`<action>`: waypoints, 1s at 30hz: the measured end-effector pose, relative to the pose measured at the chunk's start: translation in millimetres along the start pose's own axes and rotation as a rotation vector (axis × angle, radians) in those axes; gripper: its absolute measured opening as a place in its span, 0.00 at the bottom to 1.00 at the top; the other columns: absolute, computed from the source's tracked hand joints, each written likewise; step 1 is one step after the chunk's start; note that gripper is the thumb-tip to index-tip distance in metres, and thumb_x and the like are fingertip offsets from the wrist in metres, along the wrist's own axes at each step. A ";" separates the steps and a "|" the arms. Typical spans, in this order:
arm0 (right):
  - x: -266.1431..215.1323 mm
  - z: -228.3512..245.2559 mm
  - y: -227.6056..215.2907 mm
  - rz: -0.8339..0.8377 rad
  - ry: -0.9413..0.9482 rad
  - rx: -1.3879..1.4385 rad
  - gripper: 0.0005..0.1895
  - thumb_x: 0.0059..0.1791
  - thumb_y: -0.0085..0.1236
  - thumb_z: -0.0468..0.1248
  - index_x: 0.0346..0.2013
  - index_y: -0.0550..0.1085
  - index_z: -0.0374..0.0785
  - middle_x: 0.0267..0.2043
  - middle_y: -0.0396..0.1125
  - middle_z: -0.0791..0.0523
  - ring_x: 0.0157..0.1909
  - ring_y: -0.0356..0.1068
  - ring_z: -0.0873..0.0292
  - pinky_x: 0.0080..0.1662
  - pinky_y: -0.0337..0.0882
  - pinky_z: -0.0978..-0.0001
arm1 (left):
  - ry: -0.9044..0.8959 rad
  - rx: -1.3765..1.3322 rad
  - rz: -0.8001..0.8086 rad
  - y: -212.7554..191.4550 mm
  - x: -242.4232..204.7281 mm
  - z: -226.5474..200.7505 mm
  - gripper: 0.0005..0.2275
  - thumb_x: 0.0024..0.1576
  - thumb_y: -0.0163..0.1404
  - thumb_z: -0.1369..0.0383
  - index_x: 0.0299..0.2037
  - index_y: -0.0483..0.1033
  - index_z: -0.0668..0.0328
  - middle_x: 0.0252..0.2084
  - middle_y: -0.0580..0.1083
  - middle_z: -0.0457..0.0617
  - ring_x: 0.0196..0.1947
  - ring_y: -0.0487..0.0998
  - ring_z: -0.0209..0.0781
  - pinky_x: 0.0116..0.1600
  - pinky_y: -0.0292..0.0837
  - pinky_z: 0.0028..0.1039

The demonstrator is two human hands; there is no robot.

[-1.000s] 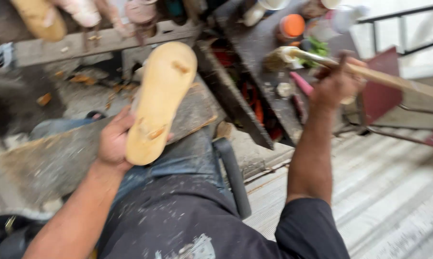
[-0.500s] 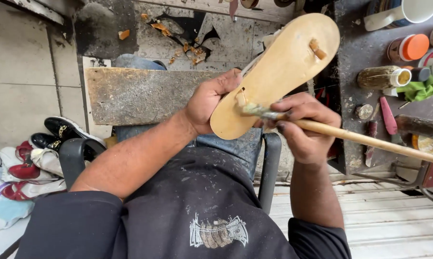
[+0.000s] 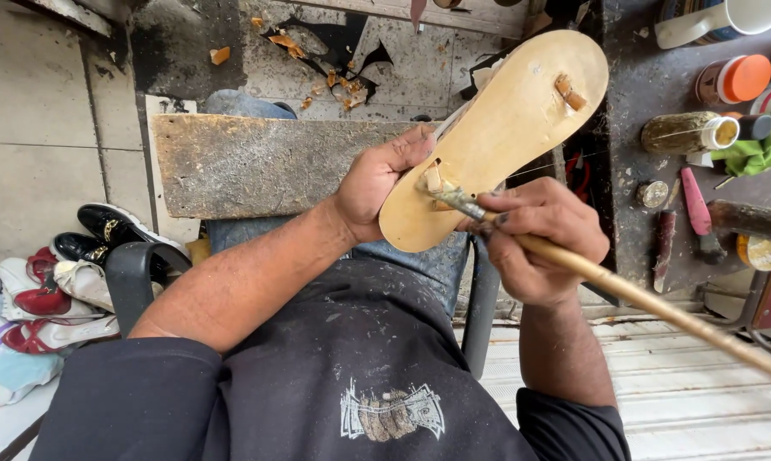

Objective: The person applies glue to the sole of a sandal using a brush, then attaches a strap to the glued area. They repeat the process on another sandal, ensuring the straps are securely attached.

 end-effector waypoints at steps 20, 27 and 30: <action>-1.2 3.8 -10.4 0.115 -0.060 -0.153 0.07 0.40 0.62 0.19 0.24 0.76 0.31 0.32 0.73 0.40 0.30 0.78 0.45 0.33 0.77 0.61 | -0.072 0.006 -0.005 3.1 -14.3 -1.4 0.07 0.64 0.50 0.68 0.48 0.71 0.59 0.52 0.78 0.68 0.49 0.81 0.68 0.45 0.76 0.76; 3.0 9.3 3.8 0.110 -0.020 -0.111 0.07 0.40 0.62 0.19 0.24 0.76 0.31 0.30 0.73 0.41 0.29 0.78 0.47 0.33 0.77 0.63 | -0.024 0.058 -0.034 20.3 -20.8 -5.2 0.07 0.63 0.51 0.68 0.46 0.72 0.62 0.50 0.79 0.66 0.47 0.83 0.62 0.46 0.80 0.66; -1.1 10.1 7.6 0.068 -0.052 -0.126 0.07 0.41 0.61 0.18 0.26 0.76 0.31 0.30 0.72 0.40 0.30 0.78 0.45 0.34 0.78 0.62 | -0.012 0.066 -0.034 12.7 -16.0 -3.8 0.07 0.63 0.51 0.68 0.46 0.72 0.61 0.49 0.79 0.66 0.46 0.83 0.62 0.45 0.81 0.65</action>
Point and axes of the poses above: each hand's wrist, its own x-axis towards the middle knuckle, its own y-axis out of the palm, z = x × y, the point moved 4 cm from there along x, towards the middle knuckle
